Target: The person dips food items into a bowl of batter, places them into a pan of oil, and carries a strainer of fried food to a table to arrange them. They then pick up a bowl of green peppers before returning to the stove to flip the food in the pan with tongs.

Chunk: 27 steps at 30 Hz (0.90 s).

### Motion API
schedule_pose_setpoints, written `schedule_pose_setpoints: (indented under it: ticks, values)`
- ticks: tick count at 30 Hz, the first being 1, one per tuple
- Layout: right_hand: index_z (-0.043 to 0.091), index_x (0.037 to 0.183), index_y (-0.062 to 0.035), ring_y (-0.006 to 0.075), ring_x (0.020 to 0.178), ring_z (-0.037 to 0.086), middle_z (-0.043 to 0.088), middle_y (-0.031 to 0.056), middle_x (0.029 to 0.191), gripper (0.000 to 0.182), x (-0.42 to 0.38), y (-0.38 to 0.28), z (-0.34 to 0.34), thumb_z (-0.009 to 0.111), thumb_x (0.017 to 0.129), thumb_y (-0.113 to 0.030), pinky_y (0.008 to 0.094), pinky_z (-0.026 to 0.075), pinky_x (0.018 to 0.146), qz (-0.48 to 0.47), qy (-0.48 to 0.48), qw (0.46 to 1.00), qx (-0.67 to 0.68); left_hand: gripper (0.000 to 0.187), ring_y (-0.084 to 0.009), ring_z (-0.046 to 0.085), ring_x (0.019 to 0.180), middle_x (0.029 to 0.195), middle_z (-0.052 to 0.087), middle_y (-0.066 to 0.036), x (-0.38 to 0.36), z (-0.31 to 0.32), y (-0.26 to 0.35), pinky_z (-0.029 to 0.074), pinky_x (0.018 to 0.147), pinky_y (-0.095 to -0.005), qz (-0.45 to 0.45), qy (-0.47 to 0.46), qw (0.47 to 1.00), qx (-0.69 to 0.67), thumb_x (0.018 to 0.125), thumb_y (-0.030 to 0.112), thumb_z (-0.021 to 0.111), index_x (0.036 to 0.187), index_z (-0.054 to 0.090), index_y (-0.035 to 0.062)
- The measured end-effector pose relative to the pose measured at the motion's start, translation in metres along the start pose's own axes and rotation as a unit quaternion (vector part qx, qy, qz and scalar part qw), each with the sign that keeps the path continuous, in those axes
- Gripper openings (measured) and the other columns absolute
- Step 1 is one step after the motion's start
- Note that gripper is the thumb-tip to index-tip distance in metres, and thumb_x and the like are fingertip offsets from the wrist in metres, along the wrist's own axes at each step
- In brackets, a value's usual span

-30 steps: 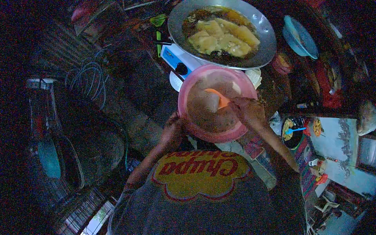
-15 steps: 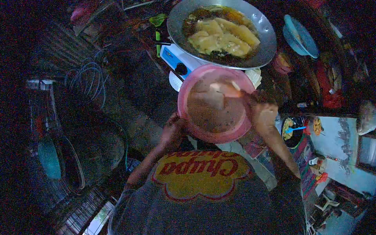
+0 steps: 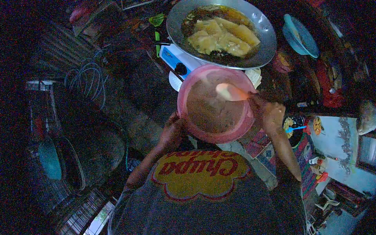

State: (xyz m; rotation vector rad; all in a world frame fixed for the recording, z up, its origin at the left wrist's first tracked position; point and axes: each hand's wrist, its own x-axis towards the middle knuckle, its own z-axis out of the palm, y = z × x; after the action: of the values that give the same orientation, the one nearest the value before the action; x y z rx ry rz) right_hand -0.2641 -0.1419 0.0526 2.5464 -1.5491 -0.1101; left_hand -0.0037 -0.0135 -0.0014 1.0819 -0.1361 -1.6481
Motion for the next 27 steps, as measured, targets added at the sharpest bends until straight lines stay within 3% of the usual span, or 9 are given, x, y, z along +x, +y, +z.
schedule_pose_setpoints:
  ticks: [4,9,13,16,19,21,23,25,27]
  values:
    - [0.063,0.089,-0.0183,0.0223,0.066,0.061,0.062,0.0075,0.081,0.018,0.002,-0.004,-0.004,0.055,0.077,-0.029,0.0331,0.048,0.055,0.021,-0.033,0.999,-0.011,0.017,-0.0184,0.056,0.077,0.09,0.052,-0.007,0.001,-0.004,-0.002,0.05,0.067,-0.0342,0.019,-0.011,0.999,0.039,0.081,0.004,0.043,0.098,0.044,0.005]
    - [0.063,0.088,-0.0157,0.0244,0.07,0.061,0.062,0.0085,0.079,0.02,0.0,-0.03,0.001,0.055,0.077,-0.031,0.0325,0.048,0.059,0.04,-0.107,0.958,0.264,0.015,-0.0171,0.056,0.075,0.088,0.052,-0.007,0.004,-0.006,-0.006,0.05,0.065,-0.033,0.016,-0.008,0.999,0.034,0.081,0.006,0.044,0.096,0.044,0.005]
    - [0.062,0.088,-0.0122,0.0241,0.072,0.061,0.061,0.0096,0.078,0.024,0.006,-0.043,0.013,0.056,0.078,-0.033,0.032,0.048,0.062,0.037,-0.143,0.957,0.25,0.014,-0.0156,0.055,0.071,0.084,0.051,-0.005,0.005,-0.006,-0.01,0.05,0.063,-0.0317,0.031,0.002,0.999,0.008,0.081,0.006,0.045,0.095,0.045,0.0056]
    - [0.062,0.089,-0.0093,0.0223,0.071,0.061,0.062,0.0099,0.079,0.028,0.007,-0.048,0.025,0.056,0.077,-0.033,0.0314,0.047,0.062,0.026,-0.095,0.941,0.324,0.013,-0.0148,0.055,0.072,0.084,0.052,-0.004,0.002,-0.006,-0.007,0.049,0.063,-0.0312,0.028,-0.007,0.998,0.062,0.081,0.006,0.046,0.095,0.045,0.0059]
    - [0.061,0.091,-0.0075,0.019,0.07,0.061,0.062,0.0096,0.078,0.027,0.014,-0.047,0.02,0.058,0.077,-0.03,0.0298,0.047,0.063,0.01,-0.133,0.934,0.33,0.014,-0.0151,0.055,0.074,0.086,0.053,-0.005,0.005,-0.011,-0.011,0.049,0.065,-0.0318,0.026,-0.02,0.998,0.052,0.082,0.006,0.046,0.096,0.046,0.0058]
    - [0.061,0.091,-0.0062,0.0161,0.07,0.059,0.062,0.0091,0.077,0.025,0.015,-0.042,0.018,0.058,0.077,-0.027,0.0287,0.046,0.064,0.049,-0.202,0.9,0.384,0.016,-0.0154,0.055,0.076,0.087,0.053,-0.005,0.002,-0.003,-0.011,0.048,0.066,-0.0317,0.045,-0.012,0.998,0.035,0.082,0.007,0.045,0.098,0.046,0.0058]
    - [0.062,0.091,-0.0052,0.0155,0.07,0.058,0.061,0.0097,0.076,0.025,0.008,-0.025,0.049,0.058,0.077,-0.026,0.0284,0.045,0.065,0.028,-0.164,0.895,0.414,0.017,-0.0157,0.055,0.077,0.088,0.054,-0.005,-0.005,0.007,-0.002,0.048,0.067,-0.0317,0.066,-0.006,0.998,0.021,0.083,0.007,0.045,0.1,0.046,0.0059]
    - [0.062,0.09,-0.0042,0.015,0.07,0.057,0.061,0.0104,0.074,0.025,0.008,-0.018,0.053,0.058,0.078,-0.026,0.0281,0.045,0.065,0.008,-0.114,0.889,0.443,0.019,-0.0153,0.054,0.078,0.089,0.054,-0.005,-0.013,0.015,0.008,0.047,0.068,-0.0306,0.005,0.047,0.997,0.066,0.084,0.008,0.044,0.102,0.047,0.0061]
    - [0.061,0.091,-0.0026,0.0143,0.072,0.056,0.061,0.0109,0.079,0.026,0.008,-0.014,0.044,0.058,0.078,-0.025,0.0277,0.044,0.067,-0.021,-0.153,0.904,0.398,0.018,-0.0147,0.054,0.078,0.09,0.054,-0.004,-0.006,0.007,0.0,0.047,0.068,-0.0299,0.023,0.035,0.996,0.078,0.084,0.008,0.044,0.101,0.048,0.0062]
